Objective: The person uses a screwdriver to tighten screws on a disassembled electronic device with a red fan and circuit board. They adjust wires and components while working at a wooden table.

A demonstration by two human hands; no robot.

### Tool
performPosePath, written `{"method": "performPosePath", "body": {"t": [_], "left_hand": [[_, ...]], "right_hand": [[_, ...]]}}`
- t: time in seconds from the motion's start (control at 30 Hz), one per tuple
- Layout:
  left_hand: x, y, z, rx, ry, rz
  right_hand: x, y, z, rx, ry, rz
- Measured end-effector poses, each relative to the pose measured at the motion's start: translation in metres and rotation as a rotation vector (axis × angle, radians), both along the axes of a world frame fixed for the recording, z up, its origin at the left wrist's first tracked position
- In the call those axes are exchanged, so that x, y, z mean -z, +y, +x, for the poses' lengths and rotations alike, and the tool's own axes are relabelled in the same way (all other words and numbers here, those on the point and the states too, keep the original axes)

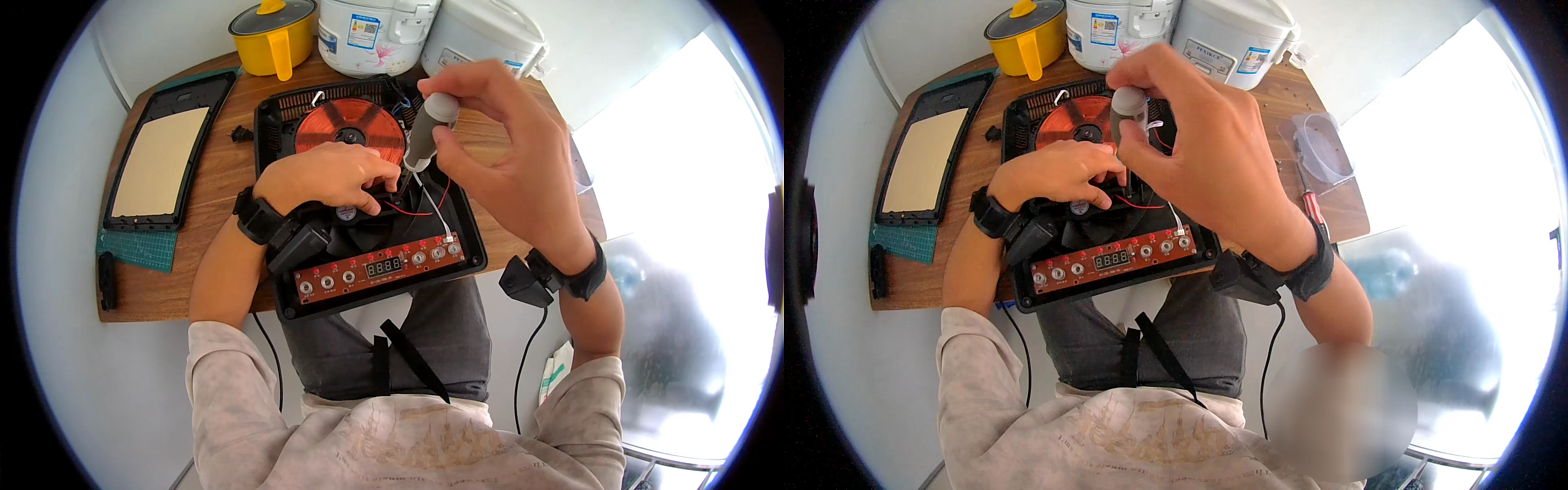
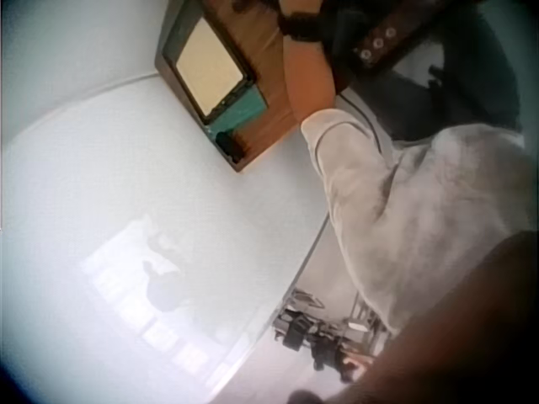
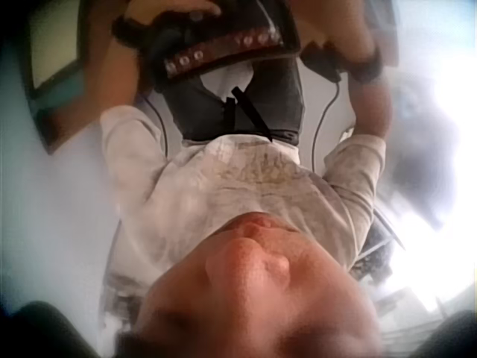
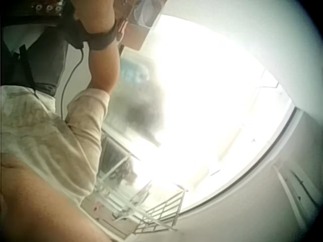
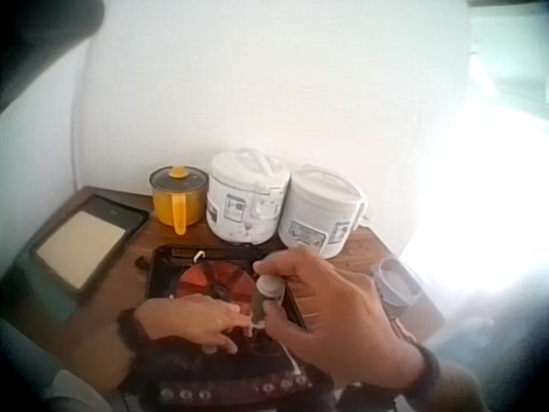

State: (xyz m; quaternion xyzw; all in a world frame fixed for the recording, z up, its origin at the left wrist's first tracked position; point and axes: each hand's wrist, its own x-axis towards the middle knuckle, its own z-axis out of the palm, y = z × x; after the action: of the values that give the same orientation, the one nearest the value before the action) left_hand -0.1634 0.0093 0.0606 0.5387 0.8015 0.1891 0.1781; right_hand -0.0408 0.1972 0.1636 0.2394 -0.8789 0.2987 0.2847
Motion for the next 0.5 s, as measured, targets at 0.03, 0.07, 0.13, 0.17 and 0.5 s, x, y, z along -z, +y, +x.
{"method": "performPosePath", "body": {"t": [0.03,0.07,0.13,0.17,0.5], "left_hand": [[0.000,0.000,0.000,0.000,-0.006,0.001],[-0.001,0.000,0.000,-0.005,-0.010,-0.010],[-0.006,0.001,0.003,-0.010,-0.019,-0.032],[-0.009,0.001,0.004,-0.017,-0.024,-0.041],[-0.014,0.002,0.007,-0.034,0.008,-0.093]], "right_hand": [[0.002,0.002,-0.002,-0.014,0.020,-0.010],[0.001,0.003,-0.003,-0.035,0.032,0.018],[-0.002,0.005,-0.003,-0.070,0.053,0.074],[-0.003,0.006,-0.002,-0.038,0.045,0.109],[0.001,0.002,-0.005,-0.095,0.010,0.050]]}}
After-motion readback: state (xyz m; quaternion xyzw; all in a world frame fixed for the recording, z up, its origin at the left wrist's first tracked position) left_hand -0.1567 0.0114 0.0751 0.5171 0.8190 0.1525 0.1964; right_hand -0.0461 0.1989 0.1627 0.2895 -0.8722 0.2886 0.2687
